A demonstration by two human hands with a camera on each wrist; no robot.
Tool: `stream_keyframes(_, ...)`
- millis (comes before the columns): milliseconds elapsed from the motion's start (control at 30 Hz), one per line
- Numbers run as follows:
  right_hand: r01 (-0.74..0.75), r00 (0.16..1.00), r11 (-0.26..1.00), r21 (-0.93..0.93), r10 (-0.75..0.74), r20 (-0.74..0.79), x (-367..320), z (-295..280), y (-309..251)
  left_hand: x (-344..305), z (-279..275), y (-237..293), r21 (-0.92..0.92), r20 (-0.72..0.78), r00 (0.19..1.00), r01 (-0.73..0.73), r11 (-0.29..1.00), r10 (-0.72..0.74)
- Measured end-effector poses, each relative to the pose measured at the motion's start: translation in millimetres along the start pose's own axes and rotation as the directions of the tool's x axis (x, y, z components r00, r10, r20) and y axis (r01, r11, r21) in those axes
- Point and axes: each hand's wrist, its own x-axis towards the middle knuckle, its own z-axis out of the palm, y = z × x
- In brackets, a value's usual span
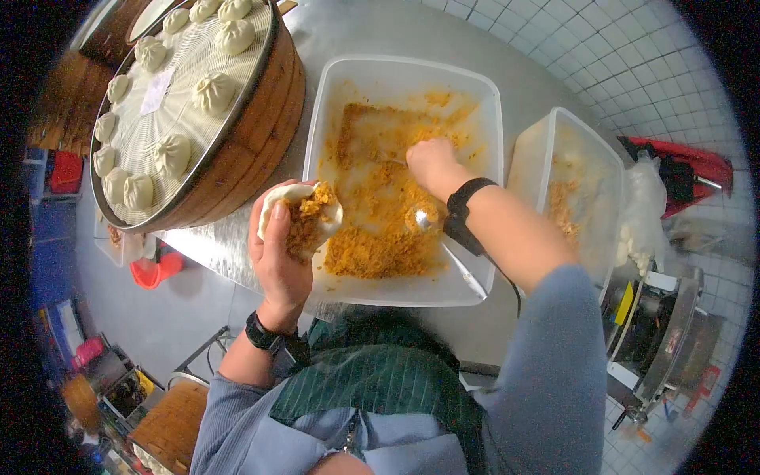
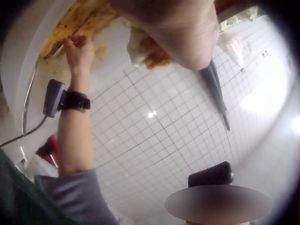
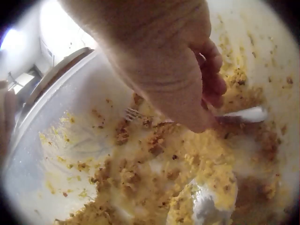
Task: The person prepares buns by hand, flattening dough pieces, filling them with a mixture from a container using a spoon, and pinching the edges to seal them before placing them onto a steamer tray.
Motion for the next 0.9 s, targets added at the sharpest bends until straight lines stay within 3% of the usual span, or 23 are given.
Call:
stream_keyframes(100,0.033,0.996,0.997,0.077,-0.026,-0.086,-4.1,4.7,4.8,-0.7,-1.2,-0.1,0.017,0.005,1.0,0.007,1.0,-0.007)
stream_keyframes(167,0.134,0.969,0.952,0.275,-0.068,-0.236,-21.2,-7.9,9.4,-1.7,-1.7,-0.4,0.038,-0.005,1.0,0.003,0.999,-0.003)
stream_keyframes(267,0.176,0.97,0.897,0.405,-0.088,-0.225,-52.9,-33.0,7.5,-1.1,-0.7,-2.2,0.009,-0.002,1.0,0.012,1.0,-0.012)
stream_keyframes(333,0.212,0.948,0.894,0.396,-0.089,-0.305,-90.2,-66.3,-3.0,-0.5,-2.3,-6.2,0.041,-0.013,1.0,0.024,0.999,-0.024)
stream_keyframes(433,0.189,0.977,0.89,0.414,-0.13,-0.168,-135.6,-110.0,-20.6,-0.1,-3.1,-8.2,0.025,-0.013,1.0,0.019,0.999,-0.019)
stream_keyframes(467,0.18,0.983,0.903,0.389,-0.173,-0.053,-147.5,-119.9,-28.6,0.0,-4.2,-8.4,0.021,-0.008,1.0,0.024,1.0,-0.024)
stream_keyframes(500,0.172,0.976,0.915,0.364,-0.21,0.066,-154.7,-123.8,-34.9,-0.2,-5.7,-8.3,0.099,0.003,1.0,0.015,0.995,-0.016)
stream_keyframes(533,0.161,0.977,0.917,0.365,-0.2,0.073,-155.8,-115.8,-39.8,-1.0,-6.0,-8.6,0.177,0.016,1.0,0.006,0.984,-0.009)
stream_keyframes(600,0.502,0.86,0.763,0.406,-0.391,-0.329,-151.8,-102.3,-53.1,-2.5,-2.8,-8.2,0.106,0.012,1.0,0.012,0.994,-0.013)
stream_keyframes(633,0.334,0.94,0.873,0.355,-0.337,-0.054,-147.5,-107.5,-63.9,-1.8,-1.9,-7.5,0.045,-0.003,1.0,0.006,0.999,-0.006)
stream_keyframes(767,0.261,0.958,0.916,0.304,-0.284,0.033,-141.0,-117.9,-83.6,-3.6,-1.8,-8.2,-0.012,-0.044,0.999,0.008,1.0,-0.009)
stream_keyframes(900,0.126,0.969,0.885,0.449,-0.207,0.137,-130.6,-117.4,-90.4,-1.4,-1.1,-4.9,-0.033,-0.055,0.997,-0.051,0.998,0.049)
